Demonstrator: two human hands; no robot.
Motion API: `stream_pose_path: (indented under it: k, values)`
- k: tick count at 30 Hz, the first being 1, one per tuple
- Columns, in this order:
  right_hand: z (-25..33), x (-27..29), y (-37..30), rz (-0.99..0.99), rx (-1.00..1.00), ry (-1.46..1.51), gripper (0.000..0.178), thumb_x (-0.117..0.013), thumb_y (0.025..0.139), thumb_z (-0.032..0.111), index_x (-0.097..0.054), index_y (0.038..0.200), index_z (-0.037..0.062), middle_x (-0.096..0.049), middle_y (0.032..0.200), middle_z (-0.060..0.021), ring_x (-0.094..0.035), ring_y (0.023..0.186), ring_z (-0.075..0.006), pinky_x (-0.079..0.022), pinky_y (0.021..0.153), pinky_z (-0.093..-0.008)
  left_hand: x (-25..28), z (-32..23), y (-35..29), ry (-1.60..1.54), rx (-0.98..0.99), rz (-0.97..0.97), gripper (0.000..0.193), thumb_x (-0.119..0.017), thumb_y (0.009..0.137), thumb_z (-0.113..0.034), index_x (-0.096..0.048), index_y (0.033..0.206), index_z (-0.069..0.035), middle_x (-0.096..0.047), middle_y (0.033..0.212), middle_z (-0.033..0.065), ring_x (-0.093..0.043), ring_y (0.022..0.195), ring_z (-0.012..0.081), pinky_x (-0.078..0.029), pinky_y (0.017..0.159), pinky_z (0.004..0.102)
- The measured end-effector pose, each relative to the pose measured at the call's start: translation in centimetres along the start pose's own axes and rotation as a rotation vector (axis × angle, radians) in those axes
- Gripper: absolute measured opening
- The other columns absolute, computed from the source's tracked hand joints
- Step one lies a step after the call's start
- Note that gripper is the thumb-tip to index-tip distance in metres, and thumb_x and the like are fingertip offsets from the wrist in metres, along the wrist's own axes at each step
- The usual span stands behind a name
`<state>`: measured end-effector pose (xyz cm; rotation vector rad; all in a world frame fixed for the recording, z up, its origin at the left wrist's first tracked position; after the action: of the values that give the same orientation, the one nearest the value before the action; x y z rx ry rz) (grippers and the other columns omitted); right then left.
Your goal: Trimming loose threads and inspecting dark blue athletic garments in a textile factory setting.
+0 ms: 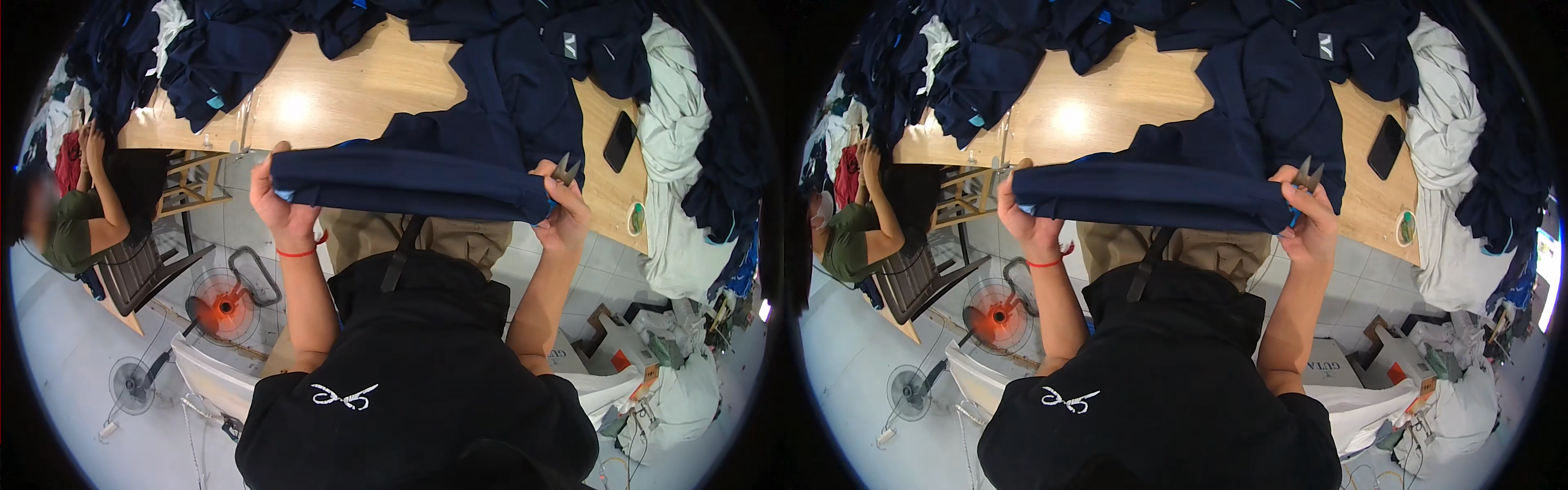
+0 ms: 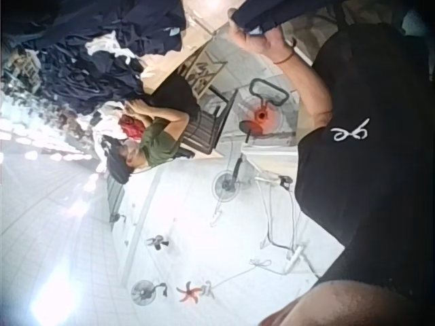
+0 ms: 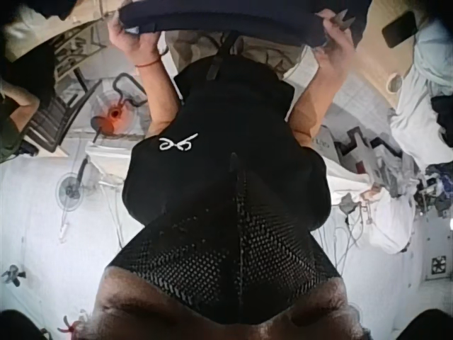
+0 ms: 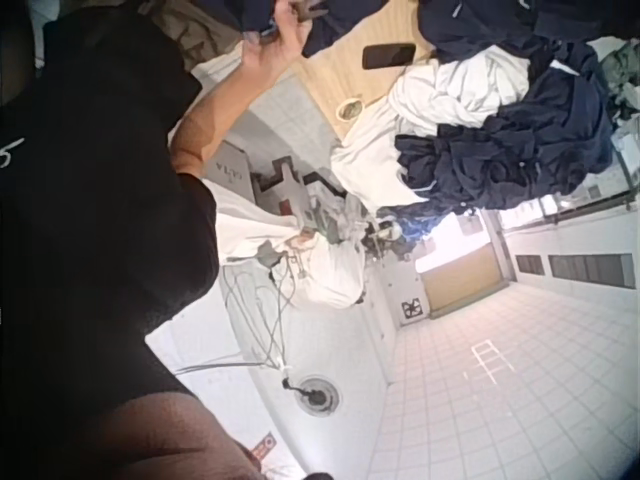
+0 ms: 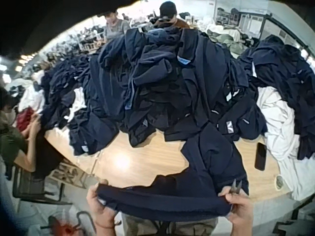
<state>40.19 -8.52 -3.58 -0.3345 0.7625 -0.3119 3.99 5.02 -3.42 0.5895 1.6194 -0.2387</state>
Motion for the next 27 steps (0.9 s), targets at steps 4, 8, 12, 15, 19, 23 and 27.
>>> stream_pose_path:
  k: [4, 8, 12, 15, 19, 23, 27]
  values:
    - [0.2, 1.5, 0.2, -0.088, -0.012, 0.087, 0.025, -0.065, 0.100, 0.009, -0.065, 0.121, -0.0044, -0.067, 0.093, -0.0023, -0.046, 0.052, -0.0036, -0.027, 0.040, -0.0210, -0.2, 2.7, 0.4, -0.040, -0.040, -0.205, 0.070, -0.045, 0.113, -0.044, -0.039, 0.165, 0.001, -0.056, 0.159, 0.0248, -0.052, 0.149, 0.0377, -0.039, 0.124, 0.0538]
    - [-0.4, 2.7, 0.6, -0.149, -0.068, 0.239, 0.047, -0.048, 0.111, 0.008, -0.051, 0.157, -0.0018, -0.076, 0.121, -0.0044, -0.045, 0.057, -0.0027, -0.026, 0.043, -0.0196, -3.4, 6.0, 2.1, 0.027, 0.032, -0.094, 0.083, -0.045, 0.112, -0.052, -0.015, 0.174, -0.006, -0.046, 0.165, 0.0290, -0.048, 0.151, 0.0428, -0.038, 0.124, 0.0587]
    - [-0.2, 3.9, 1.1, -0.025, 0.007, 0.322, 0.045, -0.047, 0.113, 0.007, -0.051, 0.157, 0.0003, -0.075, 0.110, -0.0031, -0.045, 0.055, -0.0040, -0.026, 0.043, -0.0195, -4.6, 7.6, 3.0, 0.125, 0.075, -0.069, 0.086, -0.045, 0.112, -0.058, -0.009, 0.176, -0.012, -0.037, 0.169, 0.0298, -0.047, 0.150, 0.0488, -0.039, 0.122, 0.0646]
    - [-0.1, 3.9, 1.1, -0.120, 0.009, 0.345, 0.045, -0.048, 0.113, 0.008, -0.051, 0.158, 0.0008, -0.073, 0.098, -0.0025, -0.044, 0.054, -0.0056, -0.026, 0.042, -0.0196, -4.8, 7.8, 3.3, 0.152, 0.069, -0.113, 0.087, -0.045, 0.111, -0.059, -0.010, 0.176, -0.011, -0.038, 0.168, 0.0290, -0.047, 0.150, 0.0475, -0.040, 0.122, 0.0652]
    - [-0.9, 6.2, 1.2, -0.122, -0.012, 0.486, 0.050, -0.047, 0.114, 0.009, -0.046, 0.164, 0.0076, -0.075, 0.117, -0.0066, -0.038, 0.058, -0.0052, -0.026, 0.043, -0.0190, -4.4, 7.3, 3.4, 0.102, 0.032, -0.127, 0.088, -0.048, 0.110, -0.058, -0.011, 0.176, -0.012, -0.036, 0.170, 0.0280, -0.045, 0.151, 0.0472, -0.040, 0.122, 0.0654]
    - [-0.8, 5.7, 1.1, -0.147, -0.020, 0.508, 0.050, -0.048, 0.114, 0.009, -0.047, 0.164, 0.0083, -0.074, 0.116, -0.0073, -0.041, 0.061, -0.0048, -0.028, 0.043, -0.0189, -3.8, 6.3, 3.2, 0.065, -0.059, -0.179, 0.088, -0.051, 0.109, -0.057, -0.015, 0.175, -0.011, -0.033, 0.171, 0.0268, -0.041, 0.154, 0.0465, -0.036, 0.125, 0.0632]
    - [-1.6, 5.8, 1.2, -0.170, -0.041, 0.565, 0.044, -0.049, 0.113, 0.007, -0.053, 0.157, 0.0023, -0.073, 0.102, -0.0055, -0.057, 0.078, -0.0067, -0.028, 0.041, -0.0187, -2.0, 5.2, 2.8, -0.230, -0.201, -0.250, 0.081, -0.058, 0.110, -0.042, -0.024, 0.170, 0.001, -0.030, 0.173, 0.0283, -0.030, 0.162, 0.0401, -0.023, 0.135, 0.0539]
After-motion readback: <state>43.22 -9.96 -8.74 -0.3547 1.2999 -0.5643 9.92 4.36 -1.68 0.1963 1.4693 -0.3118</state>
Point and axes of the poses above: each hand's wrist, its own y-axis towards the middle knuckle, its own x-axis out of the back of the hand, z = x × y, the point moved 10 cm from there along y, towards the middle knuckle
